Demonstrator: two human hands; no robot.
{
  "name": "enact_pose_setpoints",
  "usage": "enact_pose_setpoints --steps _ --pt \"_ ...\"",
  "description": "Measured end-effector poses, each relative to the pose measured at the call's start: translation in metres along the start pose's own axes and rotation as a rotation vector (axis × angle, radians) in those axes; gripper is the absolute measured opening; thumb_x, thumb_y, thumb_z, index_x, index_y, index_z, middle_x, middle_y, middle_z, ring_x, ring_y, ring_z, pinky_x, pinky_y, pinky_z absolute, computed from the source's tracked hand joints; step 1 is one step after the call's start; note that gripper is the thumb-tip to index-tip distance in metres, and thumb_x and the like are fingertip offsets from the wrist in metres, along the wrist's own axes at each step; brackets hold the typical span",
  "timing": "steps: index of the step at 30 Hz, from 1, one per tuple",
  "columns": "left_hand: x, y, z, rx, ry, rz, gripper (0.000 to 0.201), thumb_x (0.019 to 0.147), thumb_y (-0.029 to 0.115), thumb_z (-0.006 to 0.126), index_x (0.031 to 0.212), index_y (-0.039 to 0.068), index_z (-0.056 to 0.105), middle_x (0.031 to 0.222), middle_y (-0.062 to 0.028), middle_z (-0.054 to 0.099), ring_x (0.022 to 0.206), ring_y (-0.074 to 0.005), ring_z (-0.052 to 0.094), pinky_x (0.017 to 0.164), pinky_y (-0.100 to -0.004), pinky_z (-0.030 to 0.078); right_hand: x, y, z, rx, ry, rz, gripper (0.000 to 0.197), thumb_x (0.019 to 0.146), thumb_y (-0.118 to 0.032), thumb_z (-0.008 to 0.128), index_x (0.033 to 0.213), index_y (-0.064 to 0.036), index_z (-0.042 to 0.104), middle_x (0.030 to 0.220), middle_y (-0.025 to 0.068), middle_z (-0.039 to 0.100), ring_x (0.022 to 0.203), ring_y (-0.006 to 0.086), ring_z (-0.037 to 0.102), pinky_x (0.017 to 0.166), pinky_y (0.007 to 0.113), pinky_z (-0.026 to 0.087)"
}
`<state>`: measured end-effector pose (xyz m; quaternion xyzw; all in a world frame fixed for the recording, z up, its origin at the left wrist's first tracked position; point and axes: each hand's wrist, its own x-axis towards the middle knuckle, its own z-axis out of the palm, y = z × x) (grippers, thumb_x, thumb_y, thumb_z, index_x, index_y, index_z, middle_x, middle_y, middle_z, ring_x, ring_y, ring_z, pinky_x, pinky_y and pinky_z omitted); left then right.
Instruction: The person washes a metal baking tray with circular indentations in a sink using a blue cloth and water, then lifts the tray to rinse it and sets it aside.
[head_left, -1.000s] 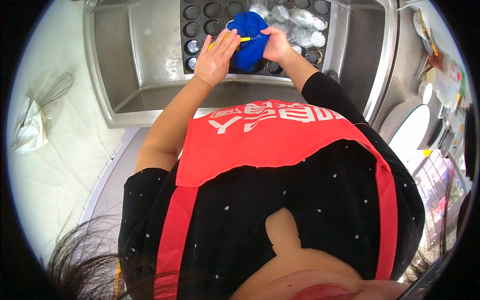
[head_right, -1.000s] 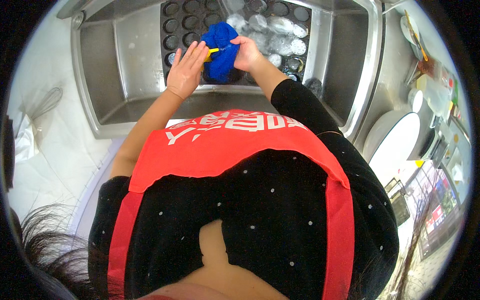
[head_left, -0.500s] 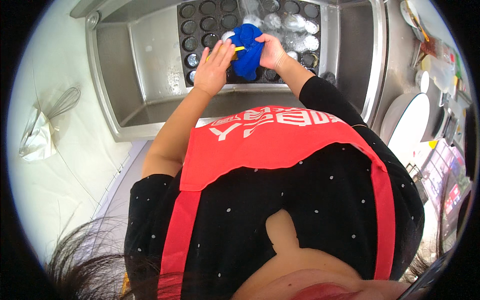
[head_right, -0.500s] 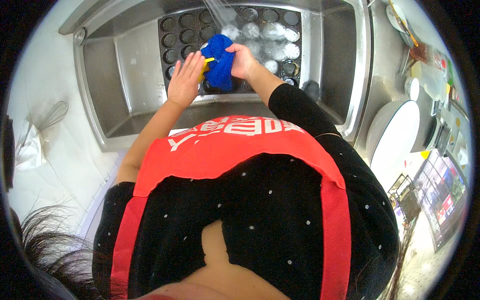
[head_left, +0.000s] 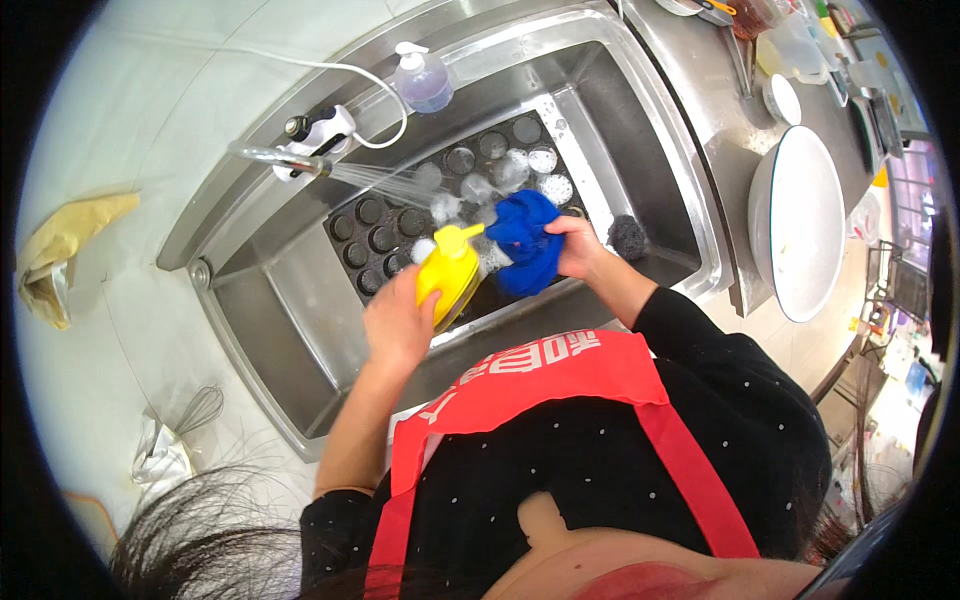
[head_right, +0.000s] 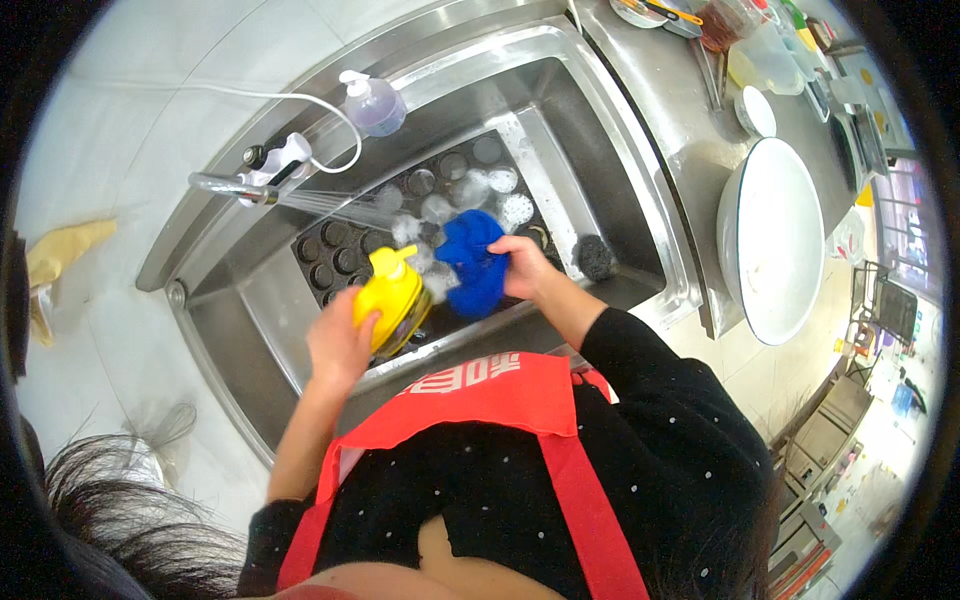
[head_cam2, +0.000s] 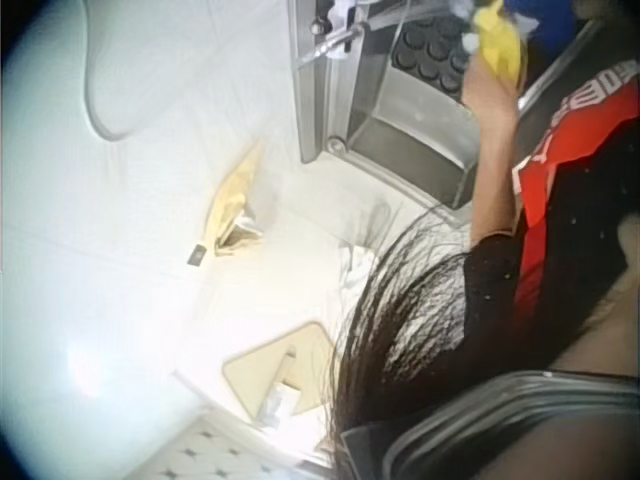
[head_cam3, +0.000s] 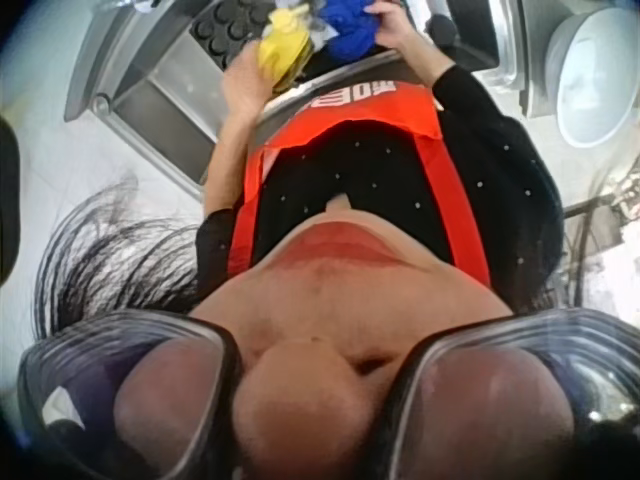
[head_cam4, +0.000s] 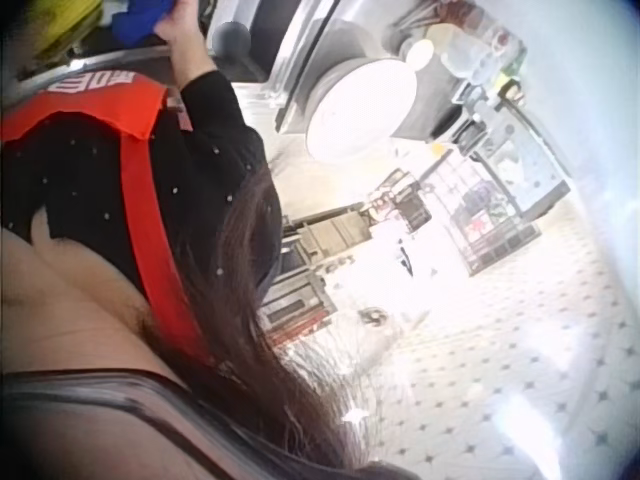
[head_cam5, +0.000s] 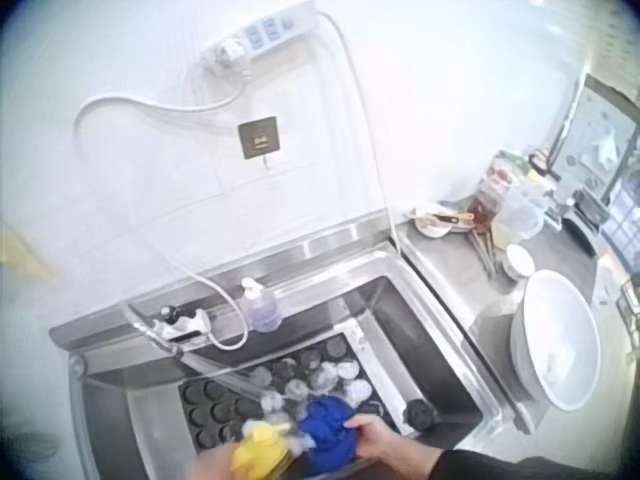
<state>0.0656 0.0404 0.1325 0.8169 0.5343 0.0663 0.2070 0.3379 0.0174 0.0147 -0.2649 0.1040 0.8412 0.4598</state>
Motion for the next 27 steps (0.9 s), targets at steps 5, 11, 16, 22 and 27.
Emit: enact_pose_setpoints --steps 5,11,16,22,27 --pt "0.121 0.059 -0.055 -0.127 0.281 0.415 0.037 0.08 0.02 0.059 0.112 0.004 0.052 0.098 -0.0164 0.06 0.084 -0.0345 0.057 0.073 -0.0409 0.046 -0.041 -0.03 -0.023 -0.042 0.031 -0.146 0.048 0.074 -0.009 0.057 0.12 -0.0035 0.046 0.106 0.0155 0.059 0.097 0.0308 0.058 0.09 0.05 0.041" --pt "0.278 0.114 -0.053 -0.135 0.211 0.45 0.03 0.078 0.018 0.053 0.106 0.007 0.054 0.097 -0.0205 0.059 0.091 -0.0377 0.055 0.079 -0.0432 0.043 -0.028 -0.031 -0.016 -0.013 0.038 -0.221 0.052 0.072 -0.007 0.054 0.123 -0.0016 0.045 0.111 0.0174 0.057 0.101 0.0329 0.055 0.093 0.051 0.039" --pt "0.353 0.113 -0.016 0.08 0.152 0.414 0.027 0.074 0.019 0.057 0.099 0.008 0.06 0.095 -0.0184 0.061 0.09 -0.0344 0.057 0.077 -0.0431 0.045 -0.016 -0.026 -0.017 0.015 0.068 -0.237 0.049 0.072 -0.007 0.054 0.12 0.0014 0.045 0.11 0.0176 0.057 0.101 0.0326 0.055 0.093 0.048 0.039" --pt "0.369 0.098 -0.027 0.165 0.128 0.518 0.036 0.073 0.018 0.057 0.109 0.011 0.059 0.1 -0.0171 0.061 0.093 -0.0316 0.058 0.08 -0.0404 0.046 0.003 -0.022 -0.024 -0.017 0.103 -0.197 0.048 0.071 -0.006 0.053 0.118 -0.0002 0.047 0.109 0.0176 0.057 0.099 0.0328 0.055 0.093 0.048 0.039" --pt "0.356 0.097 -0.035 0.256 0.075 0.482 0.029 0.076 0.018 0.056 0.103 0.008 0.058 0.097 -0.0168 0.061 0.093 -0.0314 0.058 0.079 -0.0416 0.045 0.021 -0.015 -0.013 -0.015 0.09 -0.215 0.048 0.07 -0.006 0.051 0.118 -0.0013 0.047 0.11 0.018 0.056 0.1 0.0332 0.053 0.094 0.048 0.037"
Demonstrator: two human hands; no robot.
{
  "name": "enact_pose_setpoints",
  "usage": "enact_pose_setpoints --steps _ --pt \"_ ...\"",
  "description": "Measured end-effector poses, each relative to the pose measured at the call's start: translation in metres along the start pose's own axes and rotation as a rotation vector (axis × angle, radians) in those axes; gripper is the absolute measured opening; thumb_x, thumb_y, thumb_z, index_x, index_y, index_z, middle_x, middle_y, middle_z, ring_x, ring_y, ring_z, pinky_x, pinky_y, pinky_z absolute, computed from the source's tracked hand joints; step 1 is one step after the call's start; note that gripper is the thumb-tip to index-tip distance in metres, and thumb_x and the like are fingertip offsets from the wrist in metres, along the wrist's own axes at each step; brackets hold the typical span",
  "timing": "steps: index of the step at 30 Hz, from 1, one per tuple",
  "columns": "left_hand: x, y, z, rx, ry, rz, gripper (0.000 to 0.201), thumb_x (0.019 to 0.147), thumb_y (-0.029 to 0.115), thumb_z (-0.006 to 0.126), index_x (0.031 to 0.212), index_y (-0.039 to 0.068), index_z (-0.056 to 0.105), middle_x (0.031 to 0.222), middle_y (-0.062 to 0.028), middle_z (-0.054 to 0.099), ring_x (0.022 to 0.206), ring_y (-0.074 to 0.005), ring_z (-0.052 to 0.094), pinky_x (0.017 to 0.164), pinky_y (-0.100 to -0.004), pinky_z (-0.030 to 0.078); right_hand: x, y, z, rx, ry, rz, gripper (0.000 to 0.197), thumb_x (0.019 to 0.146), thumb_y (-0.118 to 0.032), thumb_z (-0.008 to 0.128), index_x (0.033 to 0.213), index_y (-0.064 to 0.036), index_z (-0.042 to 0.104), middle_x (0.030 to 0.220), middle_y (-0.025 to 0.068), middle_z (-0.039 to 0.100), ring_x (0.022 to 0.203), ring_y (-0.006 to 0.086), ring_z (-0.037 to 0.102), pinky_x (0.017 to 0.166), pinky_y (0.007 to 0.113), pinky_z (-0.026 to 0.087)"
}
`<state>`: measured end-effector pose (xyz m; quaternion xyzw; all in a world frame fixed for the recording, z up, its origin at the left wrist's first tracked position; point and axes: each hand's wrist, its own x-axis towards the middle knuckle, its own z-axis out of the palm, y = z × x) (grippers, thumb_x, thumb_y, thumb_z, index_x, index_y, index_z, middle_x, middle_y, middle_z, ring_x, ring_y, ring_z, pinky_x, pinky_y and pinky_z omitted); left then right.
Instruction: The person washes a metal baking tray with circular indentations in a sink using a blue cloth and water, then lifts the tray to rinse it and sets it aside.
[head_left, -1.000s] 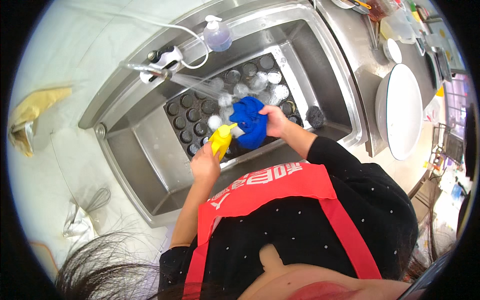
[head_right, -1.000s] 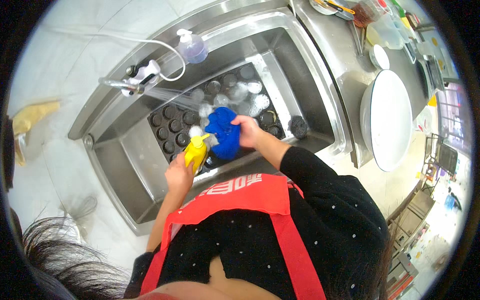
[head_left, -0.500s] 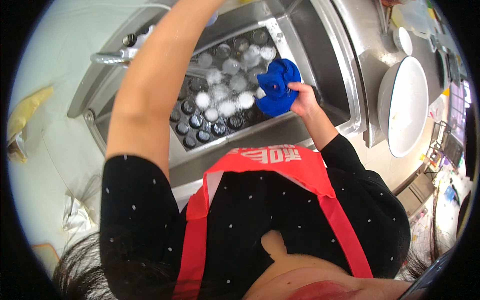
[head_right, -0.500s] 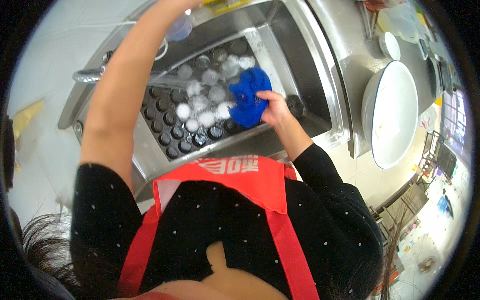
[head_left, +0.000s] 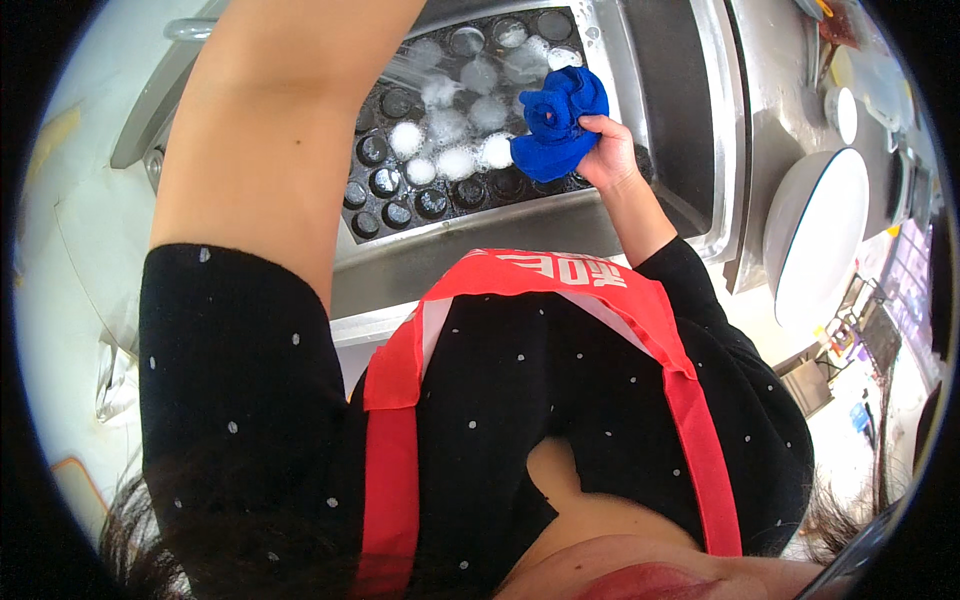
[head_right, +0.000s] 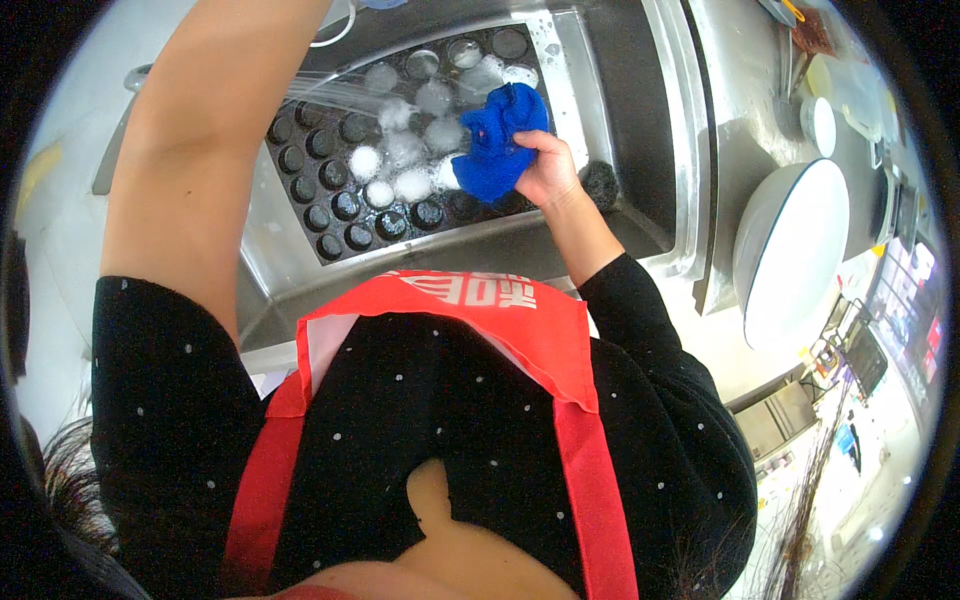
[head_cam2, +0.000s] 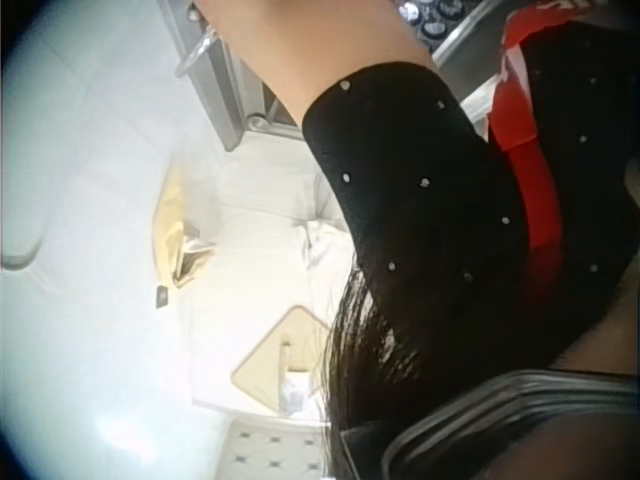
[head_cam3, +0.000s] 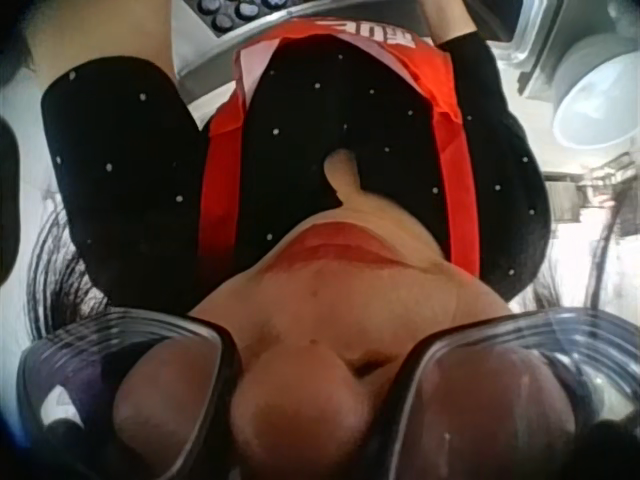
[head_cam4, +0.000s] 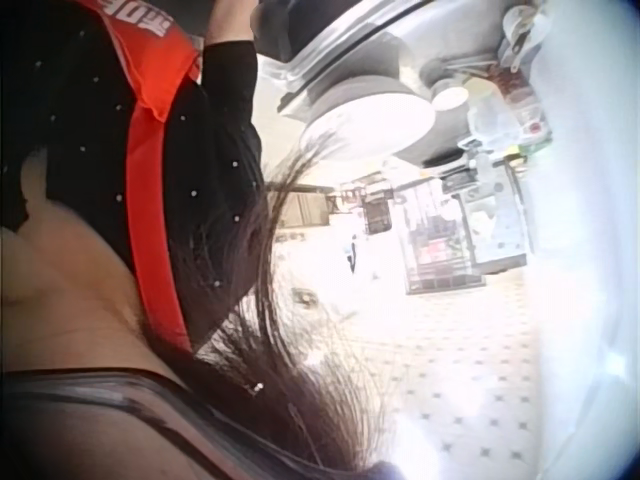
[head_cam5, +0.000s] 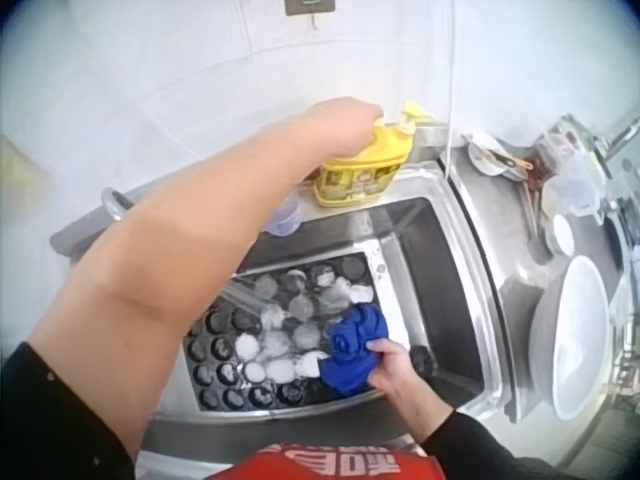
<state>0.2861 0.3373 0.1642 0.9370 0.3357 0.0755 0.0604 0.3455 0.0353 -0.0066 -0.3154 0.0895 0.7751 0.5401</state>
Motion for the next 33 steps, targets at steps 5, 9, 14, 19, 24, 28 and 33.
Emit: enact_pose_setpoints --steps 5,9,14,19,24,28,33 --pt "-0.032 0.003 0.008 0.137 0.257 0.012 0.032 0.076 0.015 0.055 0.107 0.009 0.052 0.099 -0.0136 0.056 0.095 -0.0303 0.053 0.079 -0.0418 0.043 0.011 0.009 0.014 -0.01 -0.066 -0.022 0.057 0.068 -0.006 0.049 0.124 -0.0008 0.041 0.114 0.0178 0.053 0.105 0.0321 0.051 0.097 0.047 0.036" --pt "-0.047 -0.005 0.021 0.111 0.388 0.06 0.037 0.074 0.013 0.055 0.111 0.011 0.049 0.1 -0.0139 0.054 0.097 -0.0297 0.051 0.082 -0.0413 0.041 0.028 0.014 0.026 0.012 -0.09 0.001 0.054 0.063 -0.003 0.045 0.118 -0.0017 0.047 0.114 0.019 0.053 0.103 0.0349 0.05 0.096 0.048 0.035" --pt "-0.06 -0.021 0.032 0.077 0.752 0.143 0.038 0.073 0.011 0.056 0.11 0.008 0.049 0.099 -0.0161 0.053 0.097 -0.0316 0.05 0.083 -0.0416 0.041 0.043 0.016 0.049 -0.027 -0.137 -0.006 0.057 0.059 -0.003 0.044 0.115 -0.0012 0.047 0.114 0.018 0.053 0.102 0.034 0.051 0.096 0.047 0.035" --pt "-0.144 0.014 0.012 -0.343 0.669 0.121 0.03 0.075 0.011 0.055 0.103 0.0 0.051 0.093 -0.0204 0.053 0.088 -0.0374 0.05 0.075 -0.0424 0.042 0.064 0.022 0.07 -0.021 -0.141 -0.007 0.055 0.058 -0.003 0.045 0.114 -0.0007 0.048 0.111 0.0165 0.055 0.102 0.0339 0.05 0.095 0.045 0.036" --pt "-0.273 0.051 0.142 -1.102 0.815 -0.865 0.017 0.076 -0.001 0.058 0.091 0.006 0.057 0.083 -0.0063 0.055 0.074 -0.0144 0.053 0.065 -0.0252 0.044 0.112 0.042 0.099 -0.048 -0.215 -0.069 0.046 0.061 -0.002 0.046 0.107 0.0021 0.051 0.104 0.0153 0.057 0.099 0.0339 0.052 0.093 0.045 0.038" --pt "-0.299 0.03 0.145 -2.3 0.711 -1.749 0.065 0.085 0.052 0.044 0.128 0.006 0.03 0.123 -0.0135 0.042 0.11 -0.0306 0.042 0.094 -0.0552 0.032 0.147 0.076 0.115 -0.104 -0.093 0.087 0.035 0.064 0.002 0.049 0.099 0.0027 0.053 0.096 0.0141 0.057 0.091 0.034 0.052 0.088 0.046 0.04" --pt "-0.312 -0.035 0.183 -2.31 1.185 -1.2 0.02 0.085 0.003 0.05 0.105 0.004 0.053 0.103 -0.0112 0.058 0.096 -0.0264 0.056 0.088 -0.0423 0.043 0.161 0.107 0.112 -0.207 -0.172 0.052 0.035 0.066 0.01 0.047 0.098 -0.0001 0.055 0.097 0.0124 0.058 0.09 0.0297 0.056 0.084 0.04 0.044"
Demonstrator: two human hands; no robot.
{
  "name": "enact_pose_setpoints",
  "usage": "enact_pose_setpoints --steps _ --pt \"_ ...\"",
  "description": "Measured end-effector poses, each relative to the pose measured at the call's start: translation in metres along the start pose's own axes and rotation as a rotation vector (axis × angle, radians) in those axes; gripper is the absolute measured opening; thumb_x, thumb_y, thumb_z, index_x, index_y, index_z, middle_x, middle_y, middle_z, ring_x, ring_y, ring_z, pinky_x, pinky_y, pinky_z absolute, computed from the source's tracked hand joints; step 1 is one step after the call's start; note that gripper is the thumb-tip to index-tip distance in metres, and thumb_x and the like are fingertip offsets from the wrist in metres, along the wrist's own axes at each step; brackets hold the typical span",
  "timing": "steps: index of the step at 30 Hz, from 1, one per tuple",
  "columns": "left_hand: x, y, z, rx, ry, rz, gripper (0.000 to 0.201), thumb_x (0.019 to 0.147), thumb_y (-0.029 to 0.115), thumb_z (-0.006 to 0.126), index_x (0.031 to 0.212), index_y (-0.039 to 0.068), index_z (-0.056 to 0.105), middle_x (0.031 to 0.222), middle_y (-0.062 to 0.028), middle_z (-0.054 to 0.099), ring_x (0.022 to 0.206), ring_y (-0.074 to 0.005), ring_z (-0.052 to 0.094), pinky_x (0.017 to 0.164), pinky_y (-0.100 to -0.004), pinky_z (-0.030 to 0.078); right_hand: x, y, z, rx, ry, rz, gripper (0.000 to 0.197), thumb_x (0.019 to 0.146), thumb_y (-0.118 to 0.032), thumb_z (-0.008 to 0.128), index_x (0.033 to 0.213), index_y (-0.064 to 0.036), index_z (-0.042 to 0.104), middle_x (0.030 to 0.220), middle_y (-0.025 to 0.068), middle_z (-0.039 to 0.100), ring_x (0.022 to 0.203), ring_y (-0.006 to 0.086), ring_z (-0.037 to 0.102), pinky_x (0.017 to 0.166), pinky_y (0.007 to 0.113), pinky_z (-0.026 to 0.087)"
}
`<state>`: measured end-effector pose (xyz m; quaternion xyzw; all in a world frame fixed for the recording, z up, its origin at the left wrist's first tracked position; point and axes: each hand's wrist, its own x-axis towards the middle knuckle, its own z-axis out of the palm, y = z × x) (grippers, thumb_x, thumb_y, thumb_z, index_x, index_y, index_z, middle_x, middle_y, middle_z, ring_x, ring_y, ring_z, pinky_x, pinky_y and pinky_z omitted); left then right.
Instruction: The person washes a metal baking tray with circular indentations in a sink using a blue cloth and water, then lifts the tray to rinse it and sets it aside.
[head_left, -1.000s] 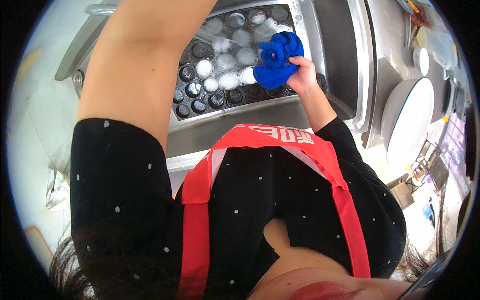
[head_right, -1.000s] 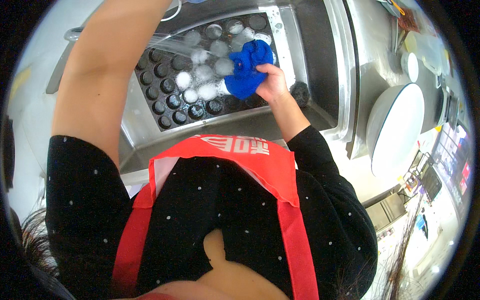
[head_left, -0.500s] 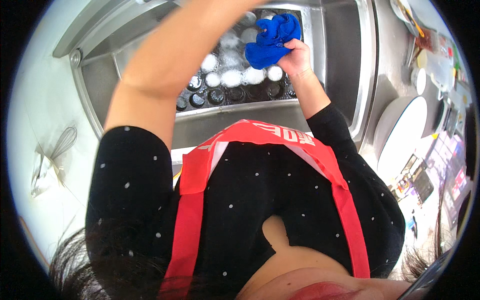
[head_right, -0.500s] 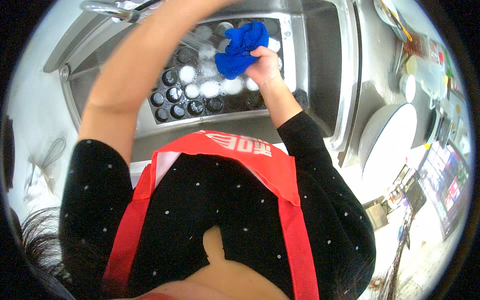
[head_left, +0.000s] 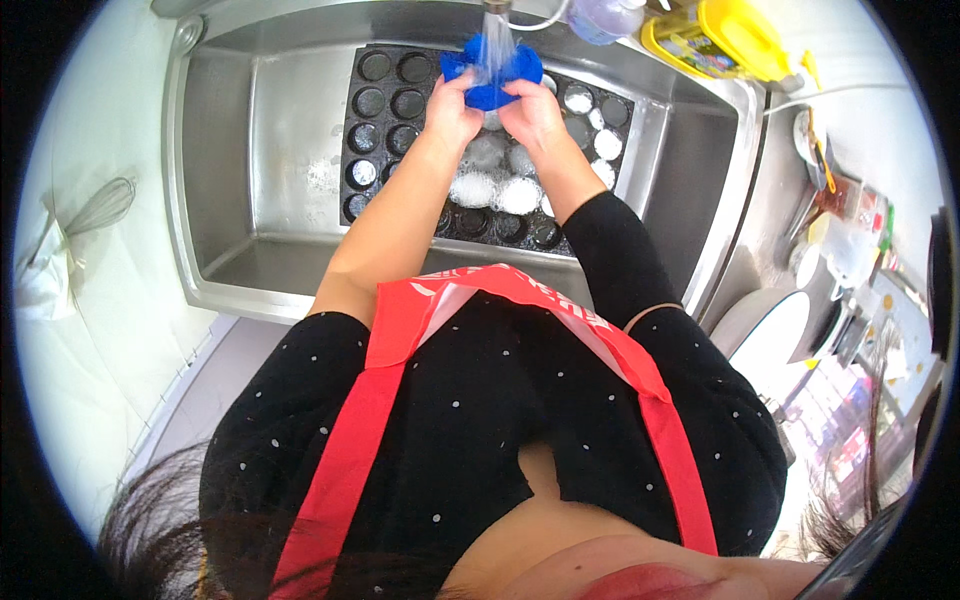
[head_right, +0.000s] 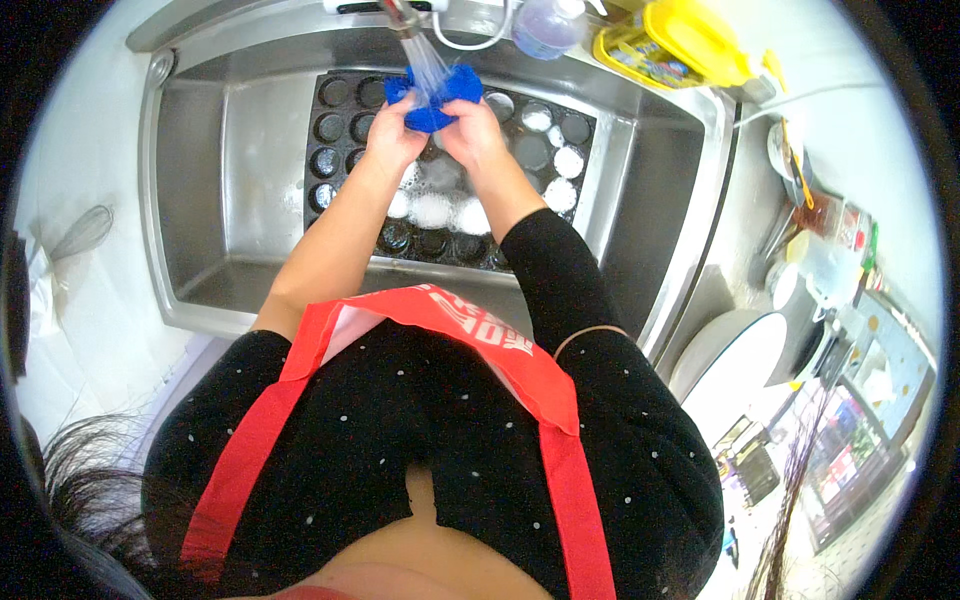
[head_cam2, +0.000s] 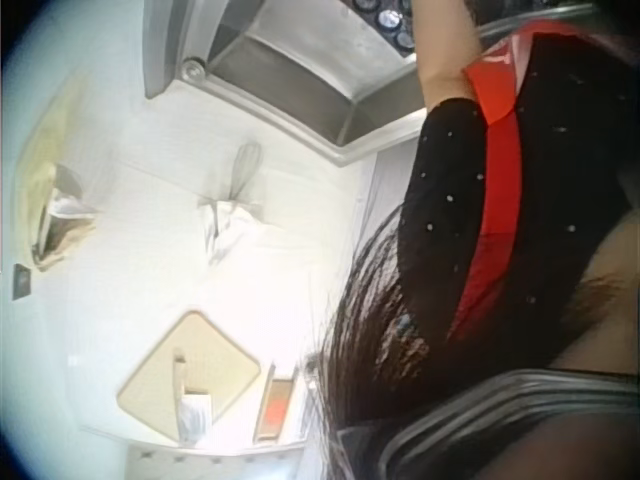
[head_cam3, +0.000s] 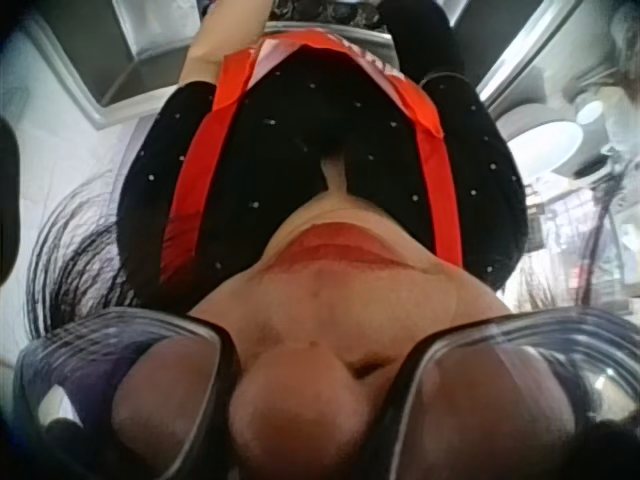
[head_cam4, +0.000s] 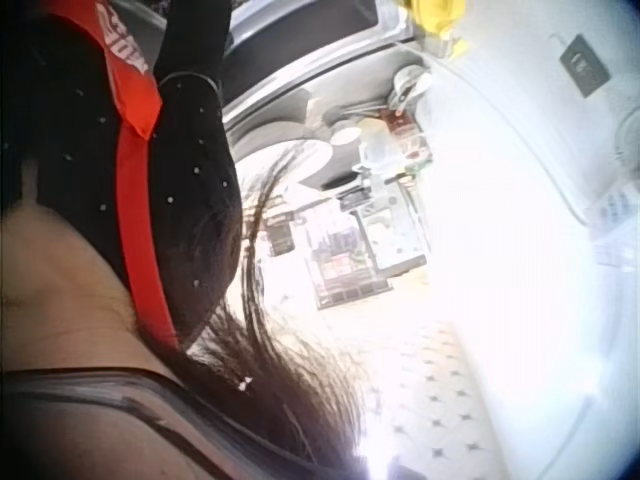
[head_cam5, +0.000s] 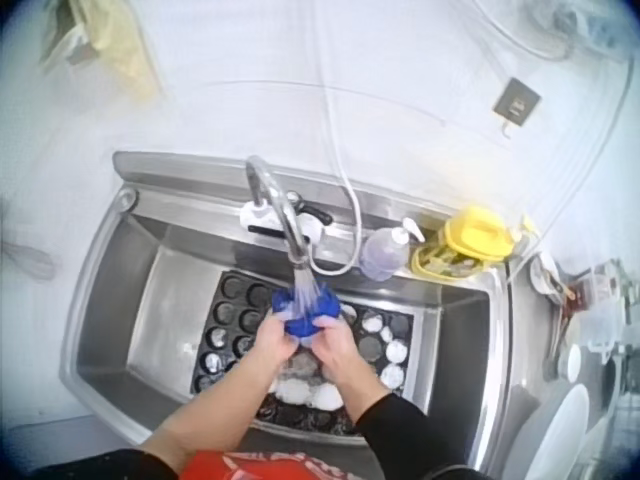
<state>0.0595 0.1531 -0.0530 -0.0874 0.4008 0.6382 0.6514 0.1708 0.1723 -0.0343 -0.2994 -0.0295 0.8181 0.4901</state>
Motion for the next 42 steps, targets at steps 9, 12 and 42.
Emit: enact_pose_setpoints --steps 9,12,42 --pt "0.017 -0.016 -0.037 -0.175 -0.279 -0.269 0.037 0.091 0.039 0.039 0.1 0.008 0.055 0.096 -0.0123 0.061 0.088 -0.0285 0.057 0.083 -0.0416 0.046 -0.053 0.034 0.037 -1.938 -0.119 -0.777 0.037 0.075 -0.037 0.062 0.074 -0.0002 0.06 0.087 0.0195 0.06 0.078 0.0348 0.058 0.068 0.042 0.046" --pt "-0.004 -0.04 -0.017 -0.114 -0.028 -0.184 0.025 0.091 0.032 0.046 0.1 0.01 0.053 0.096 -0.0077 0.059 0.089 -0.0233 0.057 0.083 -0.0417 0.046 -0.005 0.017 0.018 -1.945 0.383 -0.468 0.044 0.078 -0.042 0.056 0.074 0.0012 0.061 0.075 0.0229 0.061 0.072 0.0393 0.06 0.068 0.044 0.048" --pt "-0.015 0.014 -0.015 -0.311 -0.055 -0.274 0.032 0.09 0.03 0.045 0.111 0.007 0.05 0.111 -0.012 0.055 0.101 -0.0273 0.053 0.093 -0.0429 0.04 0.047 0.016 -0.002 -0.918 0.3 -0.051 0.025 0.068 -0.013 0.064 0.085 0.0029 0.055 0.08 0.014 0.059 0.069 0.0255 0.058 0.065 0.04 0.048"
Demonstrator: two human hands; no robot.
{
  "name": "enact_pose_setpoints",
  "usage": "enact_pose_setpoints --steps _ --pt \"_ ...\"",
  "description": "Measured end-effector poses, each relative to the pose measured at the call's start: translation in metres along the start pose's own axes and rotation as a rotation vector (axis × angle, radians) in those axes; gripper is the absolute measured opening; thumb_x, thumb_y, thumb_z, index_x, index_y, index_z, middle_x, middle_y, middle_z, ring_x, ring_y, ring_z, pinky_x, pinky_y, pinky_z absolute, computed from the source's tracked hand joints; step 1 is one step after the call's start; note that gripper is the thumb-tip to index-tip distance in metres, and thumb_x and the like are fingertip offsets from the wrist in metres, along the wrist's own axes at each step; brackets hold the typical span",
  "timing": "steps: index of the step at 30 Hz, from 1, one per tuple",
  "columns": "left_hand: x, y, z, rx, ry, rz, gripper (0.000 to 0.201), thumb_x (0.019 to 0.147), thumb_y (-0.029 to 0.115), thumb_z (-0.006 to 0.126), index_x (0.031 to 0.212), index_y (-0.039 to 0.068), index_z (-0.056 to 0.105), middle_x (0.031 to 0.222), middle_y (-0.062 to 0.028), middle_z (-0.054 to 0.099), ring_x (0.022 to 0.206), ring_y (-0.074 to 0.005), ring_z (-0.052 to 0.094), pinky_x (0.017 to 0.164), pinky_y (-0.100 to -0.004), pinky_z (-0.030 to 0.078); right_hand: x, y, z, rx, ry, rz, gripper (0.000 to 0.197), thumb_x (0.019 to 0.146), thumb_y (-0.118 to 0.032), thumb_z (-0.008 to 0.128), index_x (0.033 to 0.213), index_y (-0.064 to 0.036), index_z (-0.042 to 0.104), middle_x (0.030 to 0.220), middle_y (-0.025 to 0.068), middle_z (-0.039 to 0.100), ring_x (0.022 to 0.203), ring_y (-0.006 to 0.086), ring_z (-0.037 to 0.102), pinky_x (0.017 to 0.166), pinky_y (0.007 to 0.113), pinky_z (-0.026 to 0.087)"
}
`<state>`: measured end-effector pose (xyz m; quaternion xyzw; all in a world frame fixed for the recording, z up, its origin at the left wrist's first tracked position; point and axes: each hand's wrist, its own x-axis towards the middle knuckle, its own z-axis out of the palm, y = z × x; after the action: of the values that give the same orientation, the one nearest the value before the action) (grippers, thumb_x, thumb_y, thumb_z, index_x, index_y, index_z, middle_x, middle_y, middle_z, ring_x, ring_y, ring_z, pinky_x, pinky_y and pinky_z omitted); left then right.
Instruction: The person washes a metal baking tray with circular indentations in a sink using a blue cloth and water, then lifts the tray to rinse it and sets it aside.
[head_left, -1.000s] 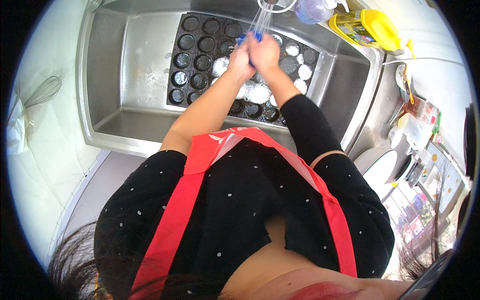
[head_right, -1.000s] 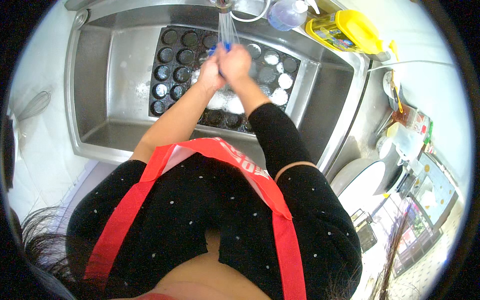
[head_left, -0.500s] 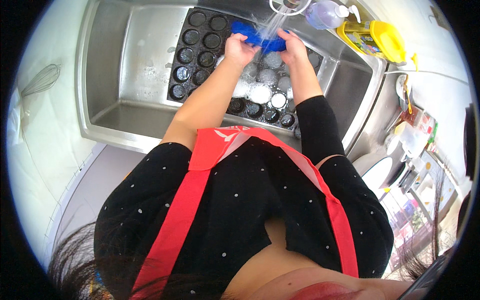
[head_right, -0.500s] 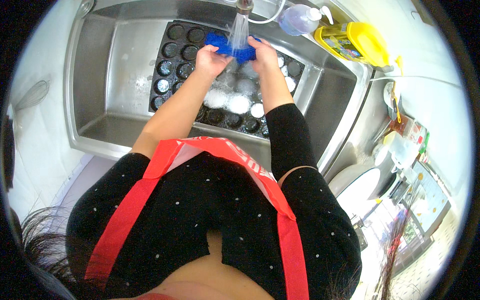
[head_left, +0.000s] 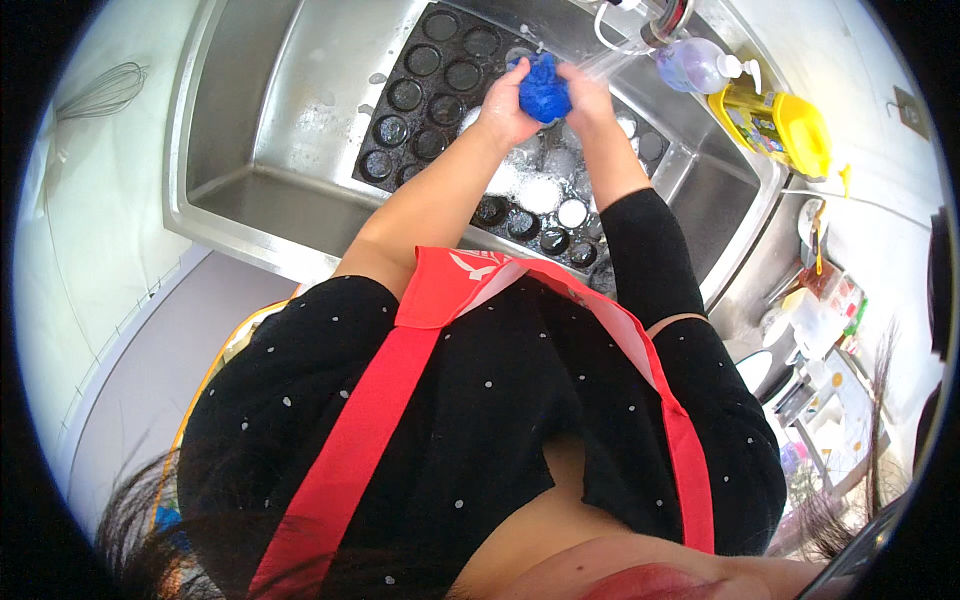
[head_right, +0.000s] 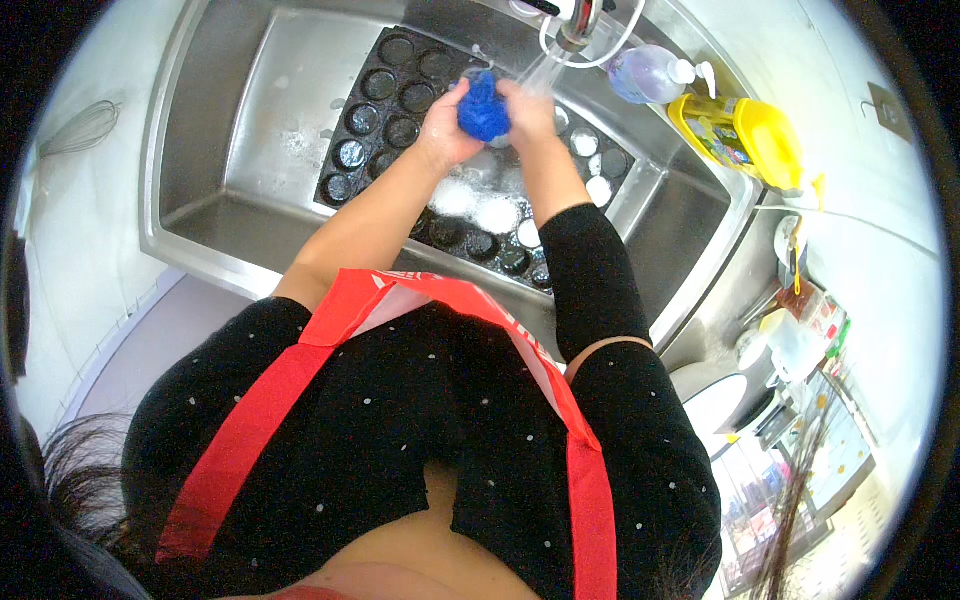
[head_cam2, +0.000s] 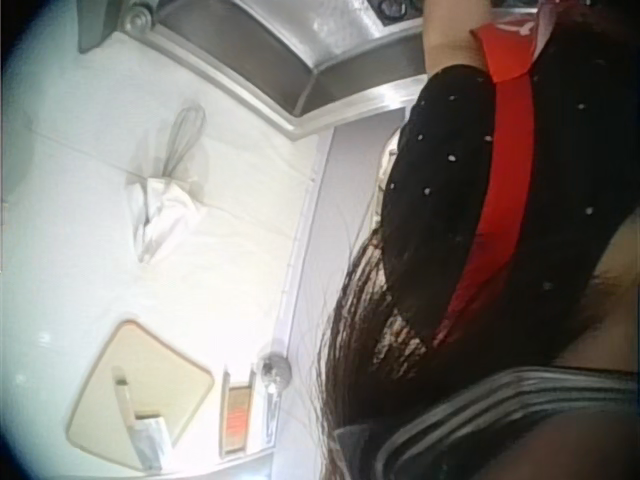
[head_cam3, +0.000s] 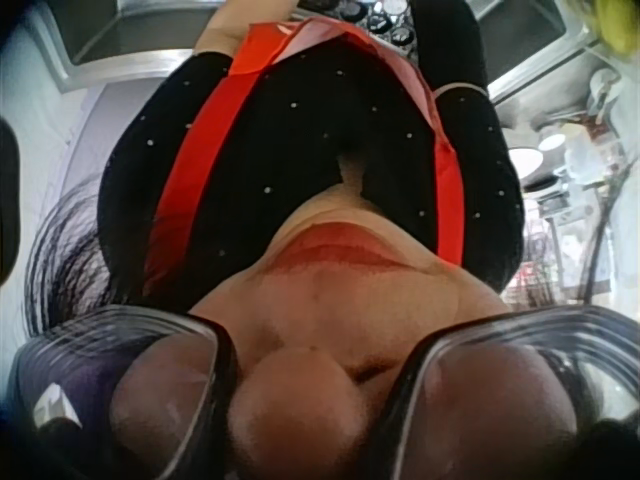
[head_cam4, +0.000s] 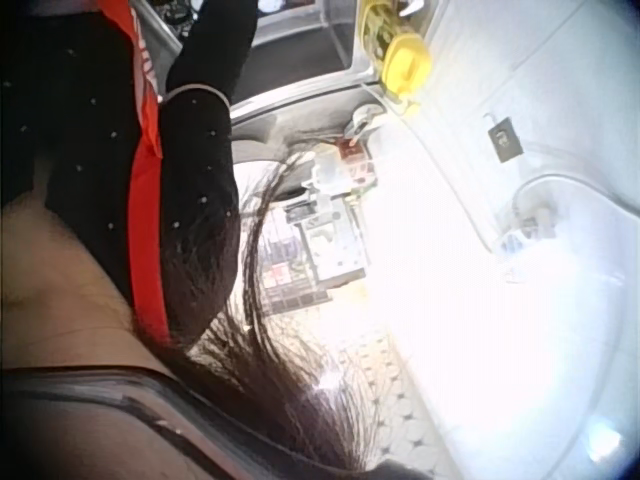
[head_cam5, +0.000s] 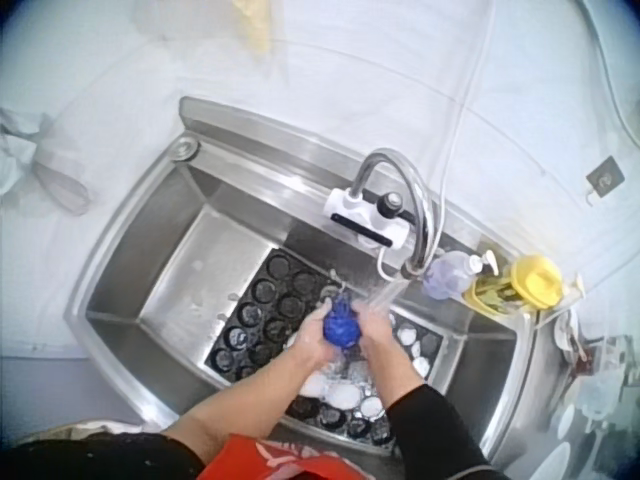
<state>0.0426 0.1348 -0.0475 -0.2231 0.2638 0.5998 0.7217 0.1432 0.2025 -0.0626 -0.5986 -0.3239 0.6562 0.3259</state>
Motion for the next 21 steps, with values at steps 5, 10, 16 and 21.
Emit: enact_pose_setpoints --steps 5,10,16,21 --pt "0.016 0.009 -0.024 0.044 0.143 -0.075 0.034 0.084 0.019 0.046 0.115 0.005 0.044 0.111 -0.0136 0.051 0.106 -0.033 0.048 0.093 -0.0559 0.035 -0.034 -0.03 -0.013 0.636 -0.11 0.296 0.032 0.069 -0.012 0.049 0.097 0.0038 0.052 0.098 0.018 0.056 0.092 0.0339 0.054 0.089 0.045 0.042" --pt "0.019 -0.009 0.007 -0.121 -0.028 -0.047 0.037 0.083 0.023 0.047 0.116 0.008 0.043 0.116 -0.014 0.05 0.107 -0.0329 0.047 0.093 -0.0549 0.034 -0.036 -0.045 -0.026 0.86 -0.092 0.258 0.042 0.068 -0.015 0.045 0.106 0.0028 0.052 0.108 0.0154 0.056 0.102 0.0342 0.051 0.097 0.047 0.035" --pt "0.023 0.0 0.021 -0.188 -0.127 0.13 0.039 0.084 0.046 0.052 0.101 0.011 0.052 0.094 -0.0084 0.06 0.089 -0.0272 0.057 0.084 -0.0461 0.044 -0.045 -0.031 0.001 0.08 -0.126 -0.248 0.029 0.074 -0.012 0.054 0.101 -0.003 0.059 0.118 0.0133 0.05 0.108 0.0279 0.049 0.094 0.035 0.037" --pt "-0.008 0.027 0.01 -0.22 -0.153 0.105 0.041 0.085 0.047 0.05 0.094 0.007 0.054 0.09 -0.0091 0.059 0.083 -0.0253 0.057 0.078 -0.0397 0.048 -0.081 -0.018 0.045 -0.913 -0.12 -0.85 0.034 0.068 -0.023 0.07 0.096 -0.0067 0.062 0.122 0.0176 0.048 0.12 0.0332 0.039 0.099 0.037 0.031"
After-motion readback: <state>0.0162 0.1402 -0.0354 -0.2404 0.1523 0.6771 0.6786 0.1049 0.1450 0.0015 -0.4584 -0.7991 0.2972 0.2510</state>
